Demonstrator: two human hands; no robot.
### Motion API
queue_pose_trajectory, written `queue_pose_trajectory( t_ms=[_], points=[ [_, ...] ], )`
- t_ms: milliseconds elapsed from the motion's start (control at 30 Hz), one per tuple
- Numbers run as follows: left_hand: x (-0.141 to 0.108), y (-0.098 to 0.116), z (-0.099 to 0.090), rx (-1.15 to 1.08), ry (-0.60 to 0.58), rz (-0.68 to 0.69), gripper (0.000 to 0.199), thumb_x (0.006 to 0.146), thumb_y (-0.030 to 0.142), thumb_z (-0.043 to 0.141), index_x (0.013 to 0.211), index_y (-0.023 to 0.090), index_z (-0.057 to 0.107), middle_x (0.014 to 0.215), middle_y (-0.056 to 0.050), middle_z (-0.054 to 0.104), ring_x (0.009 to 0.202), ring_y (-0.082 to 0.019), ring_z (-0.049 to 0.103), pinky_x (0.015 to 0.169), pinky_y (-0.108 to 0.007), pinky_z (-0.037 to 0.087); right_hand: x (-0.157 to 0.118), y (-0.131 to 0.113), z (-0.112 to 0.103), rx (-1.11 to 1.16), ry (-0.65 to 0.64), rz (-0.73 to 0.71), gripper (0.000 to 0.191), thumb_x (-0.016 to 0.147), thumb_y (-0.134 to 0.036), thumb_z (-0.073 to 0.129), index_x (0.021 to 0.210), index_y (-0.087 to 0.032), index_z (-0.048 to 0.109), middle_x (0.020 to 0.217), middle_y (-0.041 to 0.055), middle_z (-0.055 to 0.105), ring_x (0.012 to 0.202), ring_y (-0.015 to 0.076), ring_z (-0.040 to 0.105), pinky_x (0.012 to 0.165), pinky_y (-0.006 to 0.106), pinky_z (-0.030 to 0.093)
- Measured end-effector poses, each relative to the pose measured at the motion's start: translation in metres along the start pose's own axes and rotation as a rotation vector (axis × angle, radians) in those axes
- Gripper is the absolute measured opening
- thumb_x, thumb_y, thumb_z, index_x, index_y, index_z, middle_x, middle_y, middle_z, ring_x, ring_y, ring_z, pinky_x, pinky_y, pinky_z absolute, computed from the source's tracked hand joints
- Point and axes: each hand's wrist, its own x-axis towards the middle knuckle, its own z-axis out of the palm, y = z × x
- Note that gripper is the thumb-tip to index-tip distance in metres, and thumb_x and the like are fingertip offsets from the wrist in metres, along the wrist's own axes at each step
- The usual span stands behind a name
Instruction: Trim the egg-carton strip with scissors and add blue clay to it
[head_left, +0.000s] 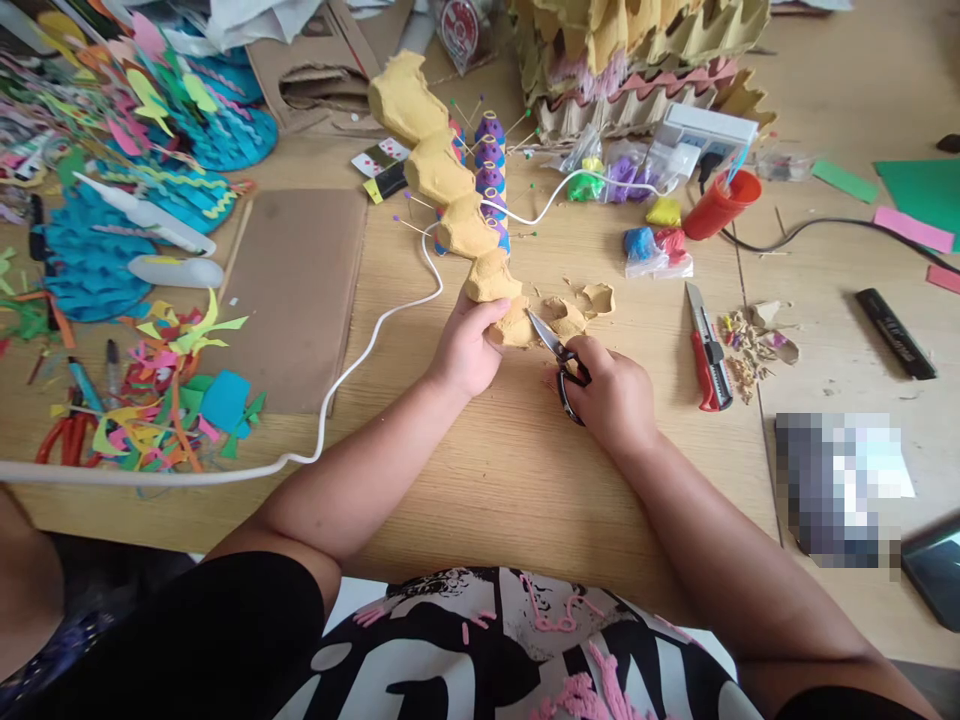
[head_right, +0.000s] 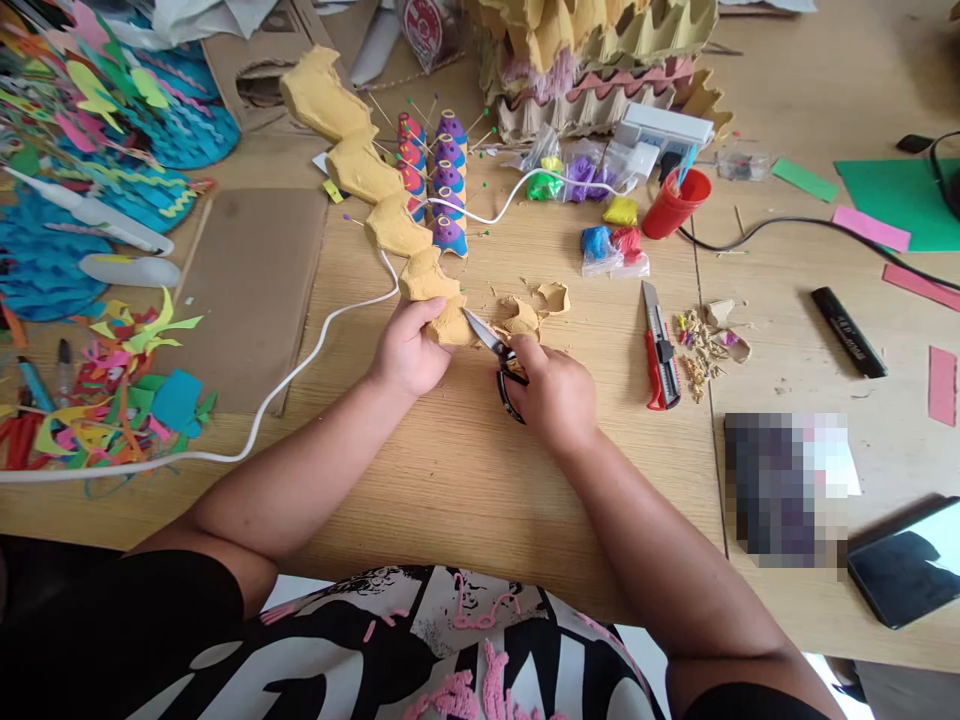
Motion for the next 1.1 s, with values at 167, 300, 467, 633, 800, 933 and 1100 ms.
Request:
queue_pose_trajectory(
  t_ms=[167, 300, 467, 633, 800, 933, 1100],
  points=[
    [0.001, -0.004, -0.003, 0.107, -0.019, 0.024, 0.054, 0.074, 0.017, 0.077, 0.126, 0.03, 0.07, 0.098, 0.003, 0.078, 0.096, -0.016, 0.075, 0.084, -0.026, 0.057, 0.004, 0.003, -0.002, 0.225, 0.028, 0.132, 0.042, 0.094, -0.062, 0.068, 0.112, -0.024, 0.069, 0.073, 0.0019, 0.07, 0.064, 0.0202, 0.06, 0.064, 0.03, 0.038],
    [-0.002, -0.004, -0.001, 0.151, -0.021, 0.027, 0.059, 0.07, 0.02, 0.078, 0.127, 0.03, 0.07, 0.1, 0.002, 0.079, 0.103, -0.019, 0.075, 0.093, -0.03, 0.057, 0.003, -0.001, -0.003, 0.315, 0.023, 0.126, 0.047, 0.092, -0.067, 0.068, 0.111, -0.024, 0.066, 0.07, 0.0005, 0.067, 0.062, 0.0191, 0.058, 0.062, 0.03, 0.038],
    [-0.002, -0.005, -0.003, 0.141, -0.146, -0.031, 0.06, 0.069, 0.024, 0.08, 0.129, 0.026, 0.07, 0.102, -0.001, 0.081, 0.109, -0.025, 0.077, 0.098, -0.037, 0.058, 0.002, 0.0, -0.003, 0.3, 0.035, 0.075, 0.046, 0.092, -0.065, 0.07, 0.112, -0.024, 0.065, 0.071, 0.0007, 0.067, 0.062, 0.0192, 0.058, 0.062, 0.031, 0.039],
    [-0.003, -0.004, -0.005, 0.073, -0.233, -0.11, 0.061, 0.072, 0.024, 0.079, 0.132, 0.024, 0.069, 0.11, -0.003, 0.082, 0.116, -0.029, 0.078, 0.102, -0.039, 0.058, 0.006, 0.009, -0.001, 0.281, 0.119, -0.044, 0.04, 0.092, -0.059, 0.074, 0.111, -0.025, 0.065, 0.076, 0.0022, 0.07, 0.067, 0.0207, 0.062, 0.065, 0.032, 0.043],
    [-0.005, 0.004, -0.003, 0.024, -0.237, -0.243, 0.053, 0.074, 0.022, 0.071, 0.127, 0.025, 0.073, 0.082, 0.003, 0.076, 0.077, -0.021, 0.075, 0.077, -0.034, 0.056, 0.005, 0.014, 0.002, 0.251, 0.159, -0.108, 0.029, 0.091, -0.043, 0.075, 0.112, -0.025, 0.066, 0.083, 0.0028, 0.074, 0.07, 0.0206, 0.065, 0.067, 0.032, 0.046],
    [-0.006, 0.009, -0.002, -0.04, -0.228, -0.351, 0.045, 0.071, 0.02, 0.07, 0.116, 0.024, 0.074, 0.073, 0.005, 0.069, 0.053, -0.012, 0.059, 0.061, -0.028, 0.051, 0.005, 0.014, 0.003, 0.198, 0.174, -0.137, 0.028, 0.09, -0.039, 0.076, 0.111, -0.025, 0.066, 0.081, 0.0019, 0.073, 0.071, 0.021, 0.065, 0.068, 0.032, 0.046],
    [-0.007, 0.011, -0.002, -0.092, -0.25, -0.405, 0.038, 0.068, 0.021, 0.071, 0.106, 0.019, 0.075, 0.069, 0.002, 0.066, 0.052, -0.012, 0.058, 0.05, -0.024, 0.045, 0.004, 0.012, 0.002, 0.194, 0.191, -0.192, 0.026, 0.09, -0.037, 0.076, 0.11, -0.025, 0.066, 0.08, 0.0014, 0.072, 0.07, 0.0206, 0.065, 0.067, 0.032, 0.045]
  ],
)
